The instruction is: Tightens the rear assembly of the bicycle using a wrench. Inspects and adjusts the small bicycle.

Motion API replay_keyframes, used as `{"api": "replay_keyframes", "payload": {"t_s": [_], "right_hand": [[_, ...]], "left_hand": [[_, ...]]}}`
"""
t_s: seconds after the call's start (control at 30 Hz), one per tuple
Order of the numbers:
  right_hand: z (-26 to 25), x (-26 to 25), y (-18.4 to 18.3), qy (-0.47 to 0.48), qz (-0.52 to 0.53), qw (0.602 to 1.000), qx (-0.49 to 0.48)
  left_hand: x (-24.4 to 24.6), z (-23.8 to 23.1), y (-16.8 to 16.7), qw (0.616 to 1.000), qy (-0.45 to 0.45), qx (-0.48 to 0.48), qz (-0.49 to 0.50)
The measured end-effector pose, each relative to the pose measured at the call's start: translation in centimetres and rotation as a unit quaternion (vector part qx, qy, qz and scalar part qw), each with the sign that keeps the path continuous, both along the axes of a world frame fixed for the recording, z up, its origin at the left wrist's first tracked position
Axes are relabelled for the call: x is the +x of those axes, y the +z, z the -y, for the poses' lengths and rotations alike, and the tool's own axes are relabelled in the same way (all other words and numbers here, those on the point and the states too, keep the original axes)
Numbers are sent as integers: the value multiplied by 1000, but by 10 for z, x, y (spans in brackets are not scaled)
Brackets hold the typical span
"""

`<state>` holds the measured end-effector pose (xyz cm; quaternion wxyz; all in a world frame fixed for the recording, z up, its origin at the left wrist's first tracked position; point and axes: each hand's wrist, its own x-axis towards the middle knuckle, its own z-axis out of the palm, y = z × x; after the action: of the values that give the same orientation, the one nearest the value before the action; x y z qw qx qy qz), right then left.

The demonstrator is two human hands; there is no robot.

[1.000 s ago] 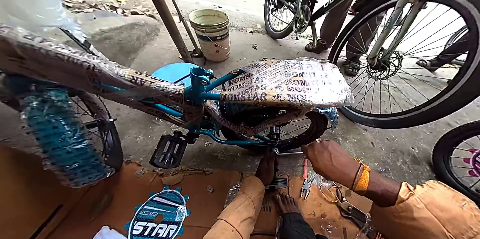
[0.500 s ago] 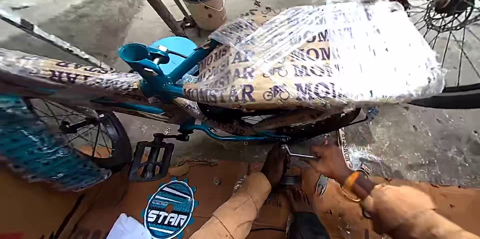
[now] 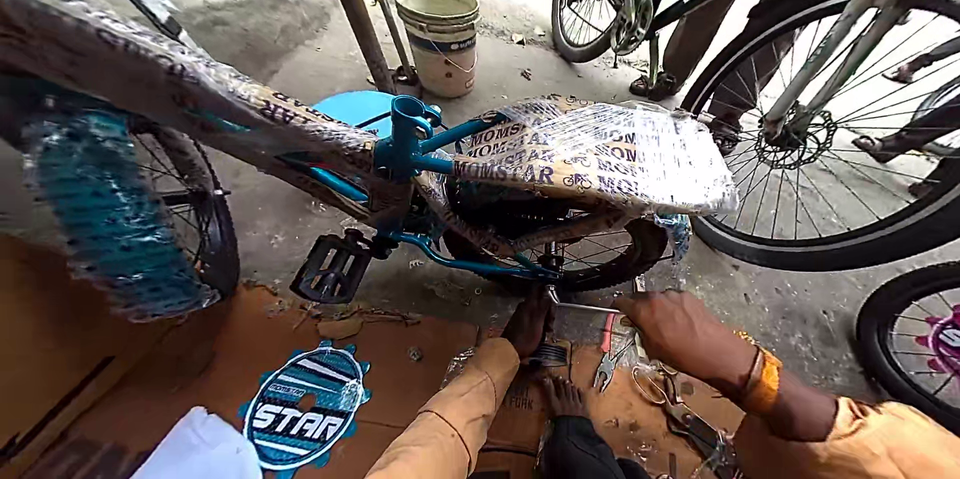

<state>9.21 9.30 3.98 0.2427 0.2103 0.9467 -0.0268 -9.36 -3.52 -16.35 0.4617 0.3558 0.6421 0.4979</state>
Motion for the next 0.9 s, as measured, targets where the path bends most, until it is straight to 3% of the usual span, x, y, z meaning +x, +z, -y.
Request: {"api": "replay_keyframes", "payload": {"t_s": [0.13,0.33,0.4,0.47,0.53,0.67,0.73,0.8,0.87,0.9], "right_hand": [[-15,4,8,4,1,999,49],[-41,18,-34,-8,-22,999,-42],[-38,15,-30,-8,-24,997,-79],[-30,1,-1,-97,44,983,-148],[-45,14,-27,-71,-86,979,-172],[-63,29,-62,-50,-185,955,-228],[-56,35,-85,-84,-251,931,-253],[-43,24,-142,-152,-302,906,-255],[-25,6,-227,-189,-342,895,-218],[-20,-7,-247,-203,-333,895,-214]], "left_hand": [[5,-3,3,1000,19,-14,11],[9,-9,5,999,38,-25,17],[8,-4,4,999,16,-28,-8],[7,-3,8,998,4,-54,-11],[10,-4,10,997,20,-68,8],[12,-4,6,997,40,-36,63],[12,-1,2,996,34,-36,74],[8,-3,-1,996,33,-30,78],[7,-2,-8,995,32,-22,90],[5,-4,-9,996,29,-13,89]]}}
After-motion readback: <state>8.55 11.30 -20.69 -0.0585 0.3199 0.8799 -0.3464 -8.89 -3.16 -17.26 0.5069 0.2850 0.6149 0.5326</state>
